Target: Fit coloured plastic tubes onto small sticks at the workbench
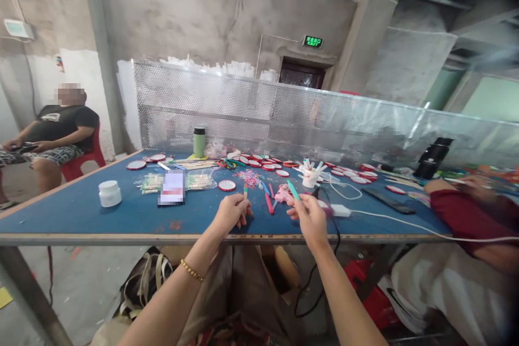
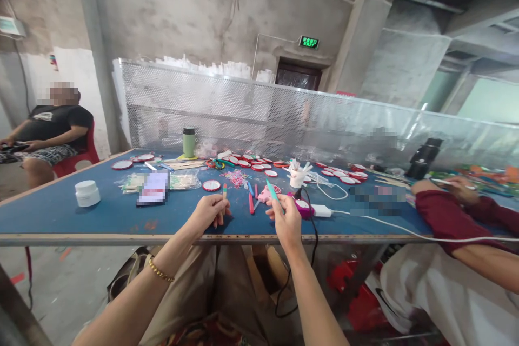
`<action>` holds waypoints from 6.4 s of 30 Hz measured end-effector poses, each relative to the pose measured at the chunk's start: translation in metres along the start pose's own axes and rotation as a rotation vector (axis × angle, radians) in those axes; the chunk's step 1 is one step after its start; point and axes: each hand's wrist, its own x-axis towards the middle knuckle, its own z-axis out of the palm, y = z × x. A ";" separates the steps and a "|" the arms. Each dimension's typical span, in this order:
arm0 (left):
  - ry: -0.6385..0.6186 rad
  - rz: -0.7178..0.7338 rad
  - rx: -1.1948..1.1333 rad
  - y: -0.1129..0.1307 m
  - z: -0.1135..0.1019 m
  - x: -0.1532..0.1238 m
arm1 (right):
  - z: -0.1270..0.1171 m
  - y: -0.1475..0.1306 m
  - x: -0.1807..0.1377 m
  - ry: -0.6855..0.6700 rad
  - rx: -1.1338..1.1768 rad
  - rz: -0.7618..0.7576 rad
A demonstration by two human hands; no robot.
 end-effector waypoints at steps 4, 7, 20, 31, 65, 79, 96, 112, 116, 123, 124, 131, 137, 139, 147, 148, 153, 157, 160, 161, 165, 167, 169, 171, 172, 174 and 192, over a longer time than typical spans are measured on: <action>0.004 0.019 0.044 0.000 -0.002 0.000 | -0.003 0.004 0.001 0.098 -0.219 -0.140; 0.012 0.017 0.092 0.001 -0.003 -0.001 | -0.014 0.001 0.005 0.194 -0.391 -0.361; 0.009 0.040 0.055 -0.001 -0.002 -0.001 | -0.024 -0.002 -0.007 -0.059 -0.924 -0.309; 0.024 0.009 0.058 0.007 -0.001 -0.005 | 0.010 -0.010 -0.001 -0.178 -1.093 -0.173; 0.035 0.022 0.136 0.004 -0.001 -0.001 | 0.080 -0.029 0.041 -0.239 -1.208 -0.138; 0.030 0.038 0.095 0.003 -0.001 0.000 | 0.070 -0.021 0.036 -0.440 -1.225 -0.166; 0.031 0.045 0.118 -0.001 -0.001 0.001 | 0.086 -0.029 0.106 -0.499 -1.230 -0.111; 0.032 0.034 0.090 0.002 0.000 0.000 | 0.071 -0.006 0.129 -0.308 -0.815 -0.003; 0.030 0.020 0.079 0.003 0.000 0.000 | 0.049 -0.019 0.113 -0.339 -0.552 -0.020; 0.036 0.037 0.082 0.003 0.000 -0.001 | 0.033 -0.036 0.039 -0.451 0.764 0.129; 0.036 0.037 0.080 0.003 0.000 -0.001 | 0.034 -0.036 0.028 -0.432 0.847 0.119; 0.040 0.025 0.072 0.004 0.000 -0.001 | 0.054 -0.026 -0.003 -0.245 0.985 0.119; 0.039 0.043 0.081 0.004 0.000 -0.002 | 0.043 -0.021 0.013 -0.007 0.420 -0.131; 0.039 0.046 0.082 0.003 -0.001 -0.002 | 0.042 -0.026 0.016 -0.103 0.025 -0.355; 0.042 0.061 0.137 -0.003 -0.002 0.002 | 0.069 -0.040 0.007 -0.649 -1.011 -0.684; 0.041 0.059 0.134 -0.003 -0.001 0.002 | 0.069 -0.040 0.009 -0.654 -1.035 -0.676; 0.043 0.040 0.097 0.000 -0.001 0.000 | 0.061 -0.044 0.048 -0.551 -1.158 -0.541; 0.045 0.025 0.079 0.002 0.000 -0.002 | 0.069 -0.037 0.091 -0.540 -1.294 -0.266; 0.045 0.024 0.088 0.003 0.000 -0.002 | 0.085 -0.025 0.106 -0.592 -1.307 -0.167; 0.043 0.029 0.092 0.003 0.000 -0.002 | 0.091 -0.021 0.108 -0.593 -1.303 -0.137; 0.041 0.054 0.110 0.003 0.000 -0.001 | 0.101 -0.016 0.111 -0.533 -1.244 -0.051; 0.045 0.053 0.110 0.003 0.000 0.000 | 0.099 -0.021 0.114 -0.465 -1.182 -0.052; 0.048 0.050 0.098 0.002 0.000 0.000 | 0.091 -0.028 0.115 -0.384 -1.099 -0.080; 0.050 0.051 0.080 0.002 0.000 -0.001 | 0.079 -0.037 0.112 -0.340 -0.989 -0.108; 0.052 0.052 0.074 0.002 0.000 -0.001 | 0.072 -0.041 0.108 -0.327 -0.883 -0.120; 0.057 0.052 0.073 0.001 0.000 -0.001 | 0.057 -0.048 0.092 -0.289 -0.224 -0.096; 0.084 0.053 0.055 0.002 -0.001 -0.001 | 0.036 -0.067 0.007 -0.091 0.251 -0.311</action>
